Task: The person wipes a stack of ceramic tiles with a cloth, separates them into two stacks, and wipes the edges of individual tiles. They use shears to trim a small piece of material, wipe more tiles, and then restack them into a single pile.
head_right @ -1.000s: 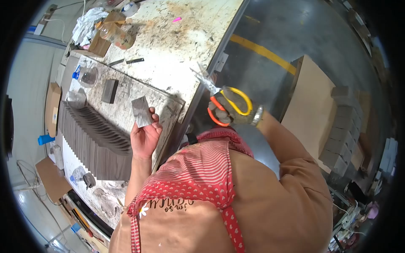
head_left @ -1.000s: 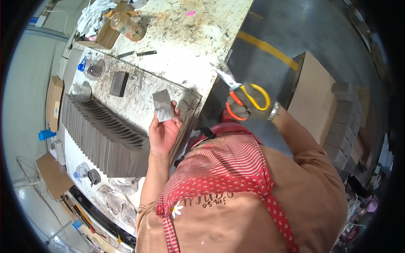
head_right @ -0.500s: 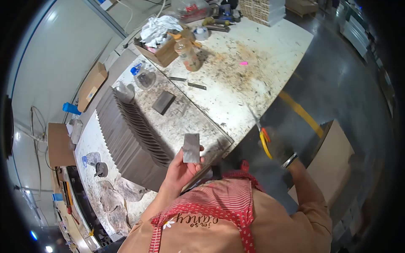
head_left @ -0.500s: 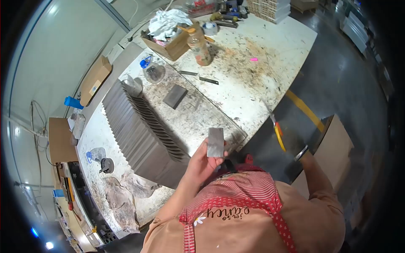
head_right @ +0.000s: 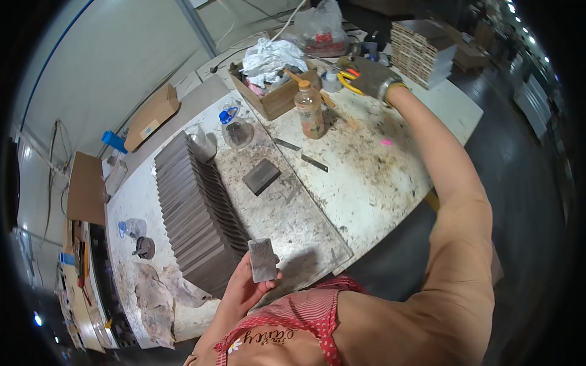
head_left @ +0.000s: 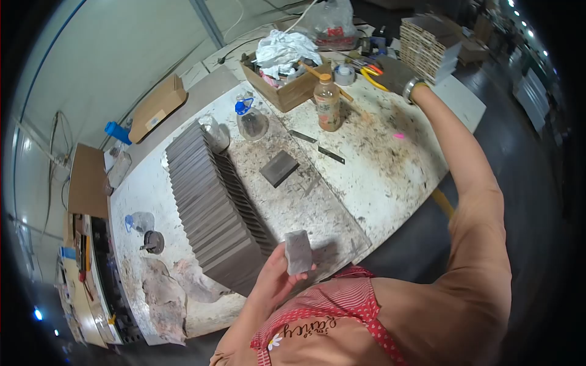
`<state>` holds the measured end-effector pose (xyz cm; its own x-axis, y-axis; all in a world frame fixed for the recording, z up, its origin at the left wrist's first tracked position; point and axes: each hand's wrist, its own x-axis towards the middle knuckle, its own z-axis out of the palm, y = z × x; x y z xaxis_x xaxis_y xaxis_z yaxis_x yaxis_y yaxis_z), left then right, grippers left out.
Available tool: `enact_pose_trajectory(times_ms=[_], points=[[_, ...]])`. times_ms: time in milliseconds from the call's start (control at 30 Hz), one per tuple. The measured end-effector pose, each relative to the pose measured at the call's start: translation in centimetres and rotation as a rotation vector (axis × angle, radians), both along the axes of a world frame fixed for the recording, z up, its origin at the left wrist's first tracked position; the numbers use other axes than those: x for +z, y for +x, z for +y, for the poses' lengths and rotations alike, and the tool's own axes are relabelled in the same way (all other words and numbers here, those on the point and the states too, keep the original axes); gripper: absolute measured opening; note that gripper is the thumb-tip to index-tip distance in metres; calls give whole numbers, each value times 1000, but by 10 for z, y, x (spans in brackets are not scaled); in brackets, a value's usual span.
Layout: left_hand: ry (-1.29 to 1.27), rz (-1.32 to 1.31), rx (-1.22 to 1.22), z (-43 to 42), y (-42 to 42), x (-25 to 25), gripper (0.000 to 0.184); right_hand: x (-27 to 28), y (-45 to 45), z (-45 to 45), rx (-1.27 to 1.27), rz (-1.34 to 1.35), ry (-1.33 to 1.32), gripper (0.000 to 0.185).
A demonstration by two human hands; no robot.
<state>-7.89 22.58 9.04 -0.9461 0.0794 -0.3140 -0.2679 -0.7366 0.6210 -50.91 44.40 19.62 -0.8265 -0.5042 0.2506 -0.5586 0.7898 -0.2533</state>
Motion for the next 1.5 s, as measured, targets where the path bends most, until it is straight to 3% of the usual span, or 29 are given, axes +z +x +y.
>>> enact_pose_trajectory(times_ms=[100,167,233,300,367,433,500,600,667,700,767,833,867,900,933,1000,1033,1100,1133,1233,1267,1300,1367,1400,1433,1500], points=[[-8,-33,136,12,-5,-2,69,-23,-80,-53,-61,61,240,45],[25,8,226,20,-7,5,56,-14,-82,-83,-37,91,323,46],[-10,-49,329,25,-5,12,58,-12,-82,-110,-37,276,506,50],[-40,-117,450,26,1,13,61,-38,-126,-132,21,355,450,53],[24,-21,454,27,5,8,60,-82,-168,-147,9,901,274,48],[5,-83,536,30,1,12,59,-48,-164,-174,-38,134,625,45],[-12,-91,545,31,-5,16,61,-57,-164,-181,12,325,678,41],[-18,-72,521,28,-12,20,63,-78,-184,-187,89,454,539,34],[-38,-54,533,27,-13,9,64,-44,-143,-181,182,326,97,28],[-75,-29,548,25,-13,5,65,-36,-133,-183,207,328,96,28],[-133,-51,540,18,-17,14,68,-26,-102,-186,688,-139,-474,32],[-254,47,527,9,-25,28,68,-5,-2,-167,1005,-429,-392,40],[-258,45,551,5,-28,35,68,-14,49,-163,964,-765,-486,44],[-338,109,522,0,-31,42,67,-25,85,-158,1076,-933,-445,47],[-419,175,486,-5,-34,50,67,-27,123,-151,981,-1396,-430,50],[-539,221,431,-17,-35,66,67,-64,155,-138,921,-1770,-390,44],[-649,258,362,-21,-34,69,67,-73,182,-134,880,-1706,-493,50],[-674,276,375,-27,-28,66,67,-79,223,-129,376,-2190,-875,45],[-613,306,301,-31,-24,61,66,-89,234,-124,586,-2292,-1029,43],[-515,382,167,-45,-6,53,63,-102,269,-115,528,-2408,-1241,46],[-677,516,137,-52,1,50,62,-110,279,-115,789,-1561,-849,48],[-838,652,110,-60,10,48,61,-114,294,-119,784,-1538,-852,48],[-840,677,128,-84,39,49,58,-115,331,-132,432,-1753,-1097,49],[-805,552,159,-105,62,58,54,-75,351,-153,862,-2416,-1148,56],[-772,430,182,-132,85,67,51,-70,369,-166,685,-2343,-1184,60],[-1003,280,390,-206,128,61,38,-49,415,-200,460,-2172,-1271,59]])
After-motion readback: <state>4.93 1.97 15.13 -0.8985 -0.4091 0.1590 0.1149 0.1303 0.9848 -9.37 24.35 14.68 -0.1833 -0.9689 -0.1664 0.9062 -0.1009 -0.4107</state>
